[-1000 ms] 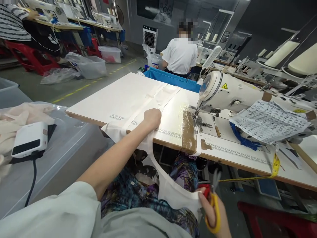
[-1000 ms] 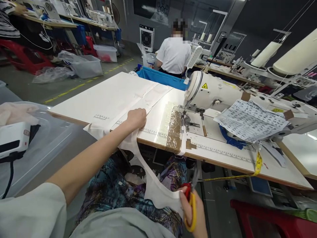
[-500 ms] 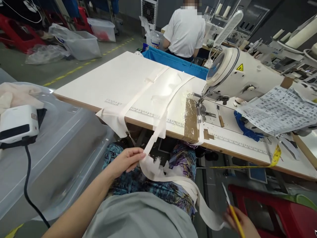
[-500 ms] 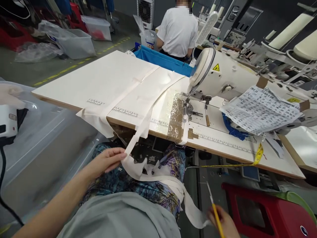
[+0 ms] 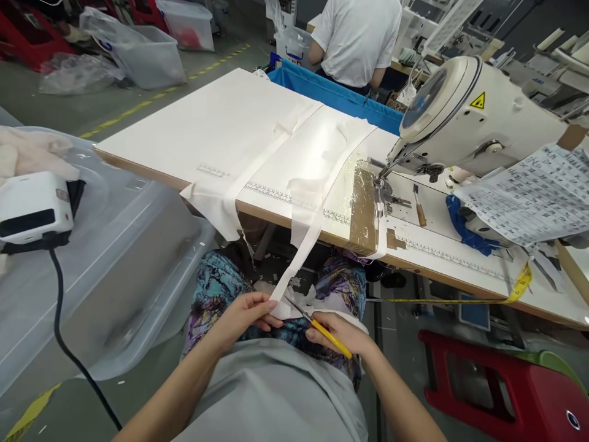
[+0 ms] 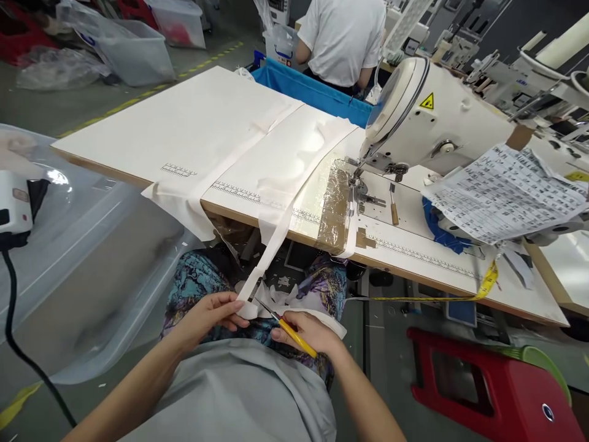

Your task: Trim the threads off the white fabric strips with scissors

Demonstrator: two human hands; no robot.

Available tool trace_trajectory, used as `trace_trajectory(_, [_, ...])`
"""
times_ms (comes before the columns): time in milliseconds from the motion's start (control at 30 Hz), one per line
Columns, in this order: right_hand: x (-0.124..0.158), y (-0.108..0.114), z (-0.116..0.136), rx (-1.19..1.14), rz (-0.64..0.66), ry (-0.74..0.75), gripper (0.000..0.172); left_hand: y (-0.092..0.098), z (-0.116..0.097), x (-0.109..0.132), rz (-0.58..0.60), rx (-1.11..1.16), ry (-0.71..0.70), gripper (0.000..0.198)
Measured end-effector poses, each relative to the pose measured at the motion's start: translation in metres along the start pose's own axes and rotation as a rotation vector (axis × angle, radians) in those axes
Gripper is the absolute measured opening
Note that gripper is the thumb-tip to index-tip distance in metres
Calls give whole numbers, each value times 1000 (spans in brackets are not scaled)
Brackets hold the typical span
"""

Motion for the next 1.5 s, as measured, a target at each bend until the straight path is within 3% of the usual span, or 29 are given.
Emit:
trace_trajectory(267, [-14, 0, 1, 142, 70, -17, 52, -2, -3, 4, 35, -11, 0, 50])
trace_trajectory(633, [-12, 1, 12, 485, -116, -2, 52, -1, -4, 5, 23, -50, -30, 44])
trace_trajectory(1033, [-15, -2, 11, 552, -137, 19, 52, -2, -3, 2, 29, -85, -36, 44])
trace_trajectory(1233, [-19, -4, 7, 457, -198, 19, 55, -2, -3, 2, 44, -176, -24, 46])
trace_trajectory(1333, [-11, -7, 1, 384, -260, -6, 52, 6, -17, -1, -90, -338, -144, 50])
trace_trajectory(1433, [1, -15, -7, 250, -314, -13, 49, 11, -48, -5, -369, -552, -459, 46])
trace_trajectory(1500, [8, -23, -13, 158, -370, -14, 51, 6, -71, -11, -481, -697, -673, 40])
Point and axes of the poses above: each hand's wrist, its own x-axis away from the middle knuckle, its own y-axis out of the back of the hand, z = x × y, the point moved 3 cm from there along -x, towards the middle knuckle, and after that the axes turned 5 degrees about y, right-handed, at the moved point
